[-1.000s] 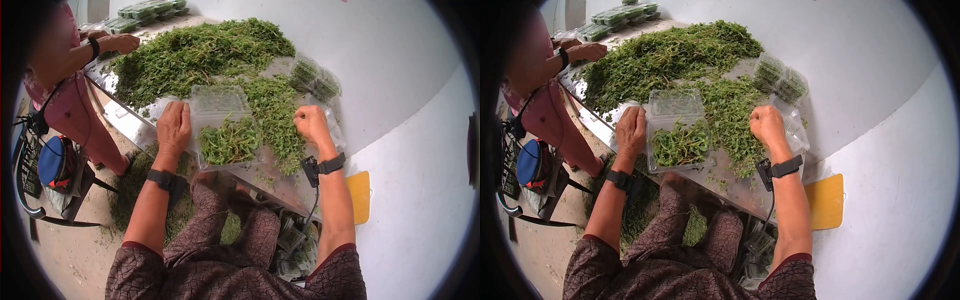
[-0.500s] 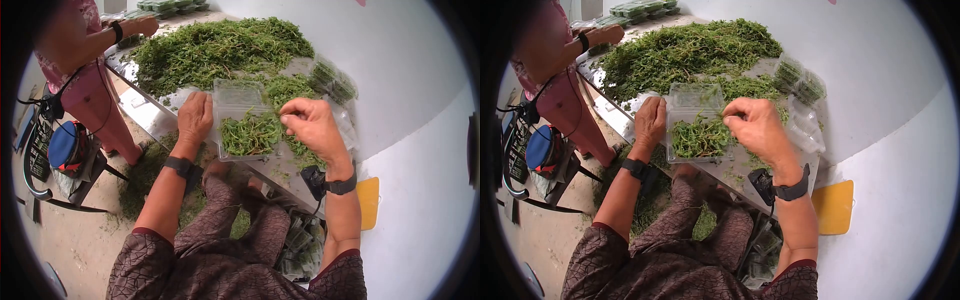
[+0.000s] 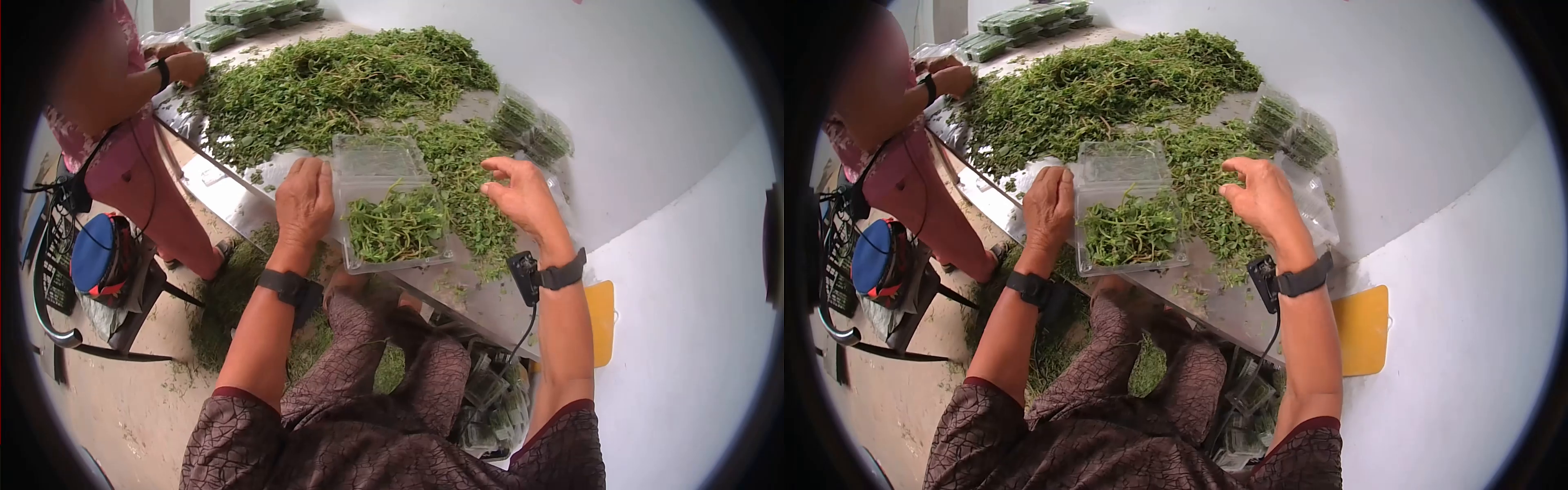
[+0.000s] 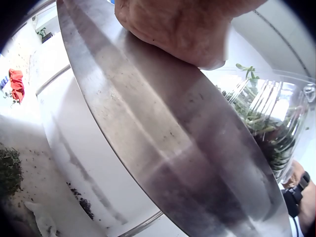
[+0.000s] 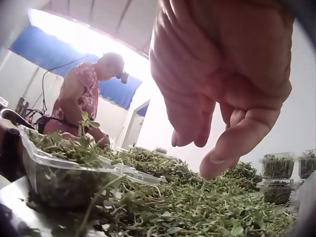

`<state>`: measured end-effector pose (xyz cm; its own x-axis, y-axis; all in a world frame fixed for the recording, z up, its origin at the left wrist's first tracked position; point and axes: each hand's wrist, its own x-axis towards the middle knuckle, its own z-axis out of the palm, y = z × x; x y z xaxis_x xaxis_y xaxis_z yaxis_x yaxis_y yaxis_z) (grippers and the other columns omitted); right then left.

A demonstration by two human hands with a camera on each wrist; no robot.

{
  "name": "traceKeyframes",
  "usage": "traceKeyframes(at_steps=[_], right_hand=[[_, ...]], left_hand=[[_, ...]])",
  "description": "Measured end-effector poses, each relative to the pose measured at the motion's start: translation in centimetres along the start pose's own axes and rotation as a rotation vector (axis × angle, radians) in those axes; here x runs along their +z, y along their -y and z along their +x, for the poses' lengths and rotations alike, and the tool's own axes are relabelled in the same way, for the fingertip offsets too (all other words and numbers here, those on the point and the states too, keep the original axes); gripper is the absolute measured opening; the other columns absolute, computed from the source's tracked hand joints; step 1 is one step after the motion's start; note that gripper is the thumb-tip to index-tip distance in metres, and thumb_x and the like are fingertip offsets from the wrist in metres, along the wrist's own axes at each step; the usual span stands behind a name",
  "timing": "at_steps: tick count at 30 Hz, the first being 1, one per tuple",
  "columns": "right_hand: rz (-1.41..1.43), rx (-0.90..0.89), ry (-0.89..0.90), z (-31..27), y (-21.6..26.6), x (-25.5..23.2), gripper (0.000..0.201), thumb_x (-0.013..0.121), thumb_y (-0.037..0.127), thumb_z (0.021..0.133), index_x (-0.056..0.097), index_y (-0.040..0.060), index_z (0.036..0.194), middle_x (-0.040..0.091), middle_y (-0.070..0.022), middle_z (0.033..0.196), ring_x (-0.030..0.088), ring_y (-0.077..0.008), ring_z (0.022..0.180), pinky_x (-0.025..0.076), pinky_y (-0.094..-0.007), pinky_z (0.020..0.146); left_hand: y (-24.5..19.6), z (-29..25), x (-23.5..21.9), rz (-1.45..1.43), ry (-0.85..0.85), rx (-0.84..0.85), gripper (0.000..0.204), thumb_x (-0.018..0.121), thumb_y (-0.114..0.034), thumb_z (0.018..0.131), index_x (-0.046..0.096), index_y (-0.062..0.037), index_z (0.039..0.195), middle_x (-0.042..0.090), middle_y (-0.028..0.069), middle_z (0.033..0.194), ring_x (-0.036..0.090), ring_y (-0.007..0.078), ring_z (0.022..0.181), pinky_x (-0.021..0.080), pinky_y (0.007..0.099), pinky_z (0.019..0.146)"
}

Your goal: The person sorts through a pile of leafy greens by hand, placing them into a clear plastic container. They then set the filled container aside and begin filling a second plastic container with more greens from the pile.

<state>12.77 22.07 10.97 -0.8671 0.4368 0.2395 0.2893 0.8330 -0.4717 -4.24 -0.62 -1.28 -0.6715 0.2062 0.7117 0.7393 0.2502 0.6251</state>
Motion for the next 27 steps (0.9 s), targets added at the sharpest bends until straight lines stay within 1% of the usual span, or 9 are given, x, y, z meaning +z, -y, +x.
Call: traceKeyframes(at_steps=[2,3,6,11,14,17,19,24,27], right_hand=[[-0.114,0.068,0.029,1.4,-1.9,0.2,0.041,0.066,0.007,0.077,0.061,-0.0002,0.118,0.065,-0.0177,0.101,0.062,-0.0153,0.063,0.05,-0.0291,0.061],[-0.078,0.183,0.076,2.0,-2.1,0.2,0.044,0.069,0.019,0.077,0.062,0.0048,0.118,0.065,-0.0227,0.107,0.063,-0.0344,0.099,0.049,-0.0402,0.085],[-0.32,0.173,0.152,3.3,-2.3,0.6,0.049,0.069,0.018,0.076,0.059,0.0062,0.123,0.062,-0.023,0.114,0.06,-0.0349,0.108,0.048,-0.0402,0.091],[-0.345,0.214,0.194,5.8,-4.1,2.3,0.053,0.066,0.013,0.075,0.057,0.0088,0.127,0.06,-0.0213,0.12,0.057,-0.0349,0.112,0.047,-0.0398,0.094],[-0.403,0.244,0.229,6.5,-4.3,3.0,0.047,0.064,0.009,0.073,0.063,0.0115,0.12,0.062,-0.0211,0.115,0.06,-0.0359,0.107,0.05,-0.0401,0.088],[-0.463,0.142,0.191,6.6,-5.6,3.5,0.037,0.064,0.008,0.071,0.069,0.0114,0.107,0.066,-0.0208,0.102,0.065,-0.0359,0.096,0.052,-0.0399,0.079],[-0.296,0.131,0.047,5.9,-4.9,2.8,0.029,0.064,0.007,0.07,0.072,0.0085,0.097,0.067,-0.0209,0.088,0.067,-0.0339,0.083,0.052,-0.0397,0.073],[-0.106,0.134,-0.024,4.3,-3.6,0.1,0.029,0.066,0.007,0.072,0.071,0.0066,0.101,0.068,-0.018,0.08,0.067,-0.026,0.068,0.053,-0.0373,0.065],[0.089,0.28,0.041,2.2,-2.0,-1.0,0.026,0.062,0.001,0.079,0.068,-0.0003,0.104,0.066,-0.0165,0.07,0.064,-0.0183,0.052,0.051,-0.0333,0.052]], left_hand=[[-0.1,0.1,-0.2,0.009,0.004,-0.012,0.017,0.049,-0.015,0.091,0.052,-0.0023,0.08,0.055,0.0169,0.08,0.055,0.0391,0.073,0.044,0.0448,0.063],[-0.1,0.1,-0.2,0.004,0.006,-0.01,0.017,0.05,-0.014,0.091,0.053,-0.0021,0.08,0.055,0.0164,0.079,0.055,0.0387,0.072,0.044,0.044,0.062],[-0.3,0.0,-0.2,-0.02,-0.006,-0.012,0.015,0.05,-0.013,0.091,0.053,-0.0017,0.081,0.055,0.0159,0.078,0.055,0.0382,0.071,0.044,0.0432,0.062],[0.1,0.0,-0.1,0.012,-0.006,-0.004,0.014,0.051,-0.012,0.09,0.054,-0.0015,0.082,0.053,0.015,0.077,0.055,0.0365,0.07,0.044,0.0419,0.061],[0.2,-0.1,0.0,0.031,0.001,0.005,0.012,0.052,-0.012,0.089,0.054,-0.0016,0.082,0.053,0.0145,0.077,0.055,0.0358,0.07,0.044,0.0414,0.06],[0.4,0.0,0.0,0.05,-0.009,0.032,0.01,0.054,-0.01,0.088,0.054,-0.0017,0.082,0.054,0.0142,0.077,0.055,0.0356,0.069,0.044,0.041,0.06],[0.6,-0.1,0.1,0.042,-0.017,0.046,0.009,0.055,-0.009,0.086,0.054,-0.0018,0.082,0.054,0.0143,0.077,0.055,0.0357,0.069,0.044,0.0407,0.06],[0.1,-0.1,0.0,0.034,-0.004,0.017,0.009,0.055,-0.009,0.086,0.055,-0.0016,0.08,0.055,0.0147,0.077,0.056,0.0363,0.07,0.044,0.0405,0.061],[0.1,-0.1,0.0,0.031,-0.015,0.02,0.009,0.055,-0.009,0.085,0.055,-0.0011,0.08,0.055,0.0152,0.077,0.056,0.0369,0.07,0.044,0.0407,0.061]])
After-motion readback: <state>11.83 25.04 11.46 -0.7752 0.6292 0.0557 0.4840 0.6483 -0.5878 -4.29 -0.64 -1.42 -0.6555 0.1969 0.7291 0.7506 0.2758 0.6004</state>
